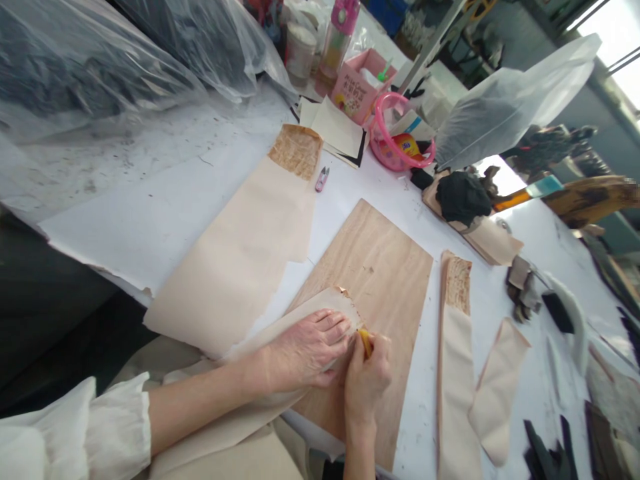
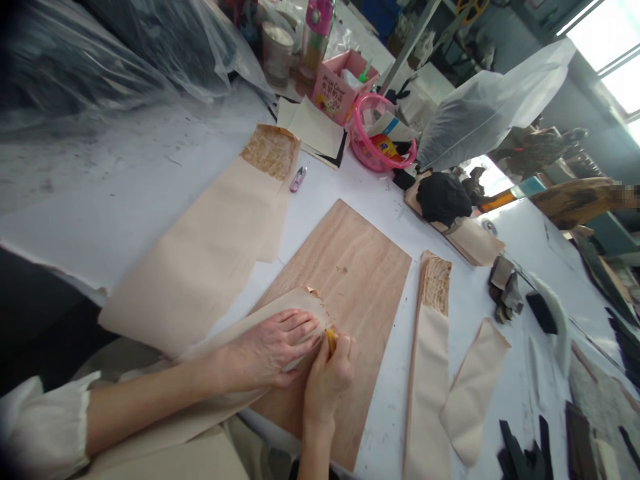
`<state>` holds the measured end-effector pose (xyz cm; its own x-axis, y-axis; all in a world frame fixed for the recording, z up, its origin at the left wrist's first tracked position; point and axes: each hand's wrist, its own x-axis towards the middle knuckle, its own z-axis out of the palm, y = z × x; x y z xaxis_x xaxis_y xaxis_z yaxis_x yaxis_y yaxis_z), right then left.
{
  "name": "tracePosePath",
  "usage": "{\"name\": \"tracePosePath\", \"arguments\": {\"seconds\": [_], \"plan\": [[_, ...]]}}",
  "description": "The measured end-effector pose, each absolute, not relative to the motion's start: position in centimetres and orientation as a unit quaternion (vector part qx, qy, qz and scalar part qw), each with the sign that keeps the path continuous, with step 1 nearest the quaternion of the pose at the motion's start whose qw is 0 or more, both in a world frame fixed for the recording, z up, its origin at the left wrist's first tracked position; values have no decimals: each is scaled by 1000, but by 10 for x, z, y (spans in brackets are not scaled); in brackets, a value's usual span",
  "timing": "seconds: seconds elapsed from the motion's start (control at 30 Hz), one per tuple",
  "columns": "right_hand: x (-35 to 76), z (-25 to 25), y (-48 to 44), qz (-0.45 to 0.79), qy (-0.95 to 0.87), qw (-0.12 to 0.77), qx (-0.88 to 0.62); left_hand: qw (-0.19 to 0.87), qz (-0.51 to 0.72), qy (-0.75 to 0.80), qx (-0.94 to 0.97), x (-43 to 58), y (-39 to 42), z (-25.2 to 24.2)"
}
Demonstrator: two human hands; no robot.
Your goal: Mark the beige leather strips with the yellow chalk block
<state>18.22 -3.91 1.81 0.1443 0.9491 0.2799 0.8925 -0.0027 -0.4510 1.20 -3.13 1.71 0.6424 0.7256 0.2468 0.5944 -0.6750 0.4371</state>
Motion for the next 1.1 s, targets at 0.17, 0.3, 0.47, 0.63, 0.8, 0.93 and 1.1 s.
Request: {"name": "tracePosePath", "arguments": {"seconds": [0.17,0.3,0.47,0.63,0.8,0.93,1.1], "plan": [[181,10,-21,31,-655,263,-708,163,198,379,889,15,-29,17],[179,7,-10,15,-639,272,-719,163,198,391,884,18,-28,17],[175,9,-10,1,-631,272,-727,147,209,400,880,20,-28,18],[167,11,-3,-18,-630,272,-727,134,215,405,879,22,-26,17],[173,15,20,-36,-603,310,-734,127,217,411,876,22,-29,16],[183,20,19,-32,-585,345,-733,127,212,411,878,19,-34,14],[179,16,-25,24,-641,319,-697,123,227,407,876,20,-31,14]]}}
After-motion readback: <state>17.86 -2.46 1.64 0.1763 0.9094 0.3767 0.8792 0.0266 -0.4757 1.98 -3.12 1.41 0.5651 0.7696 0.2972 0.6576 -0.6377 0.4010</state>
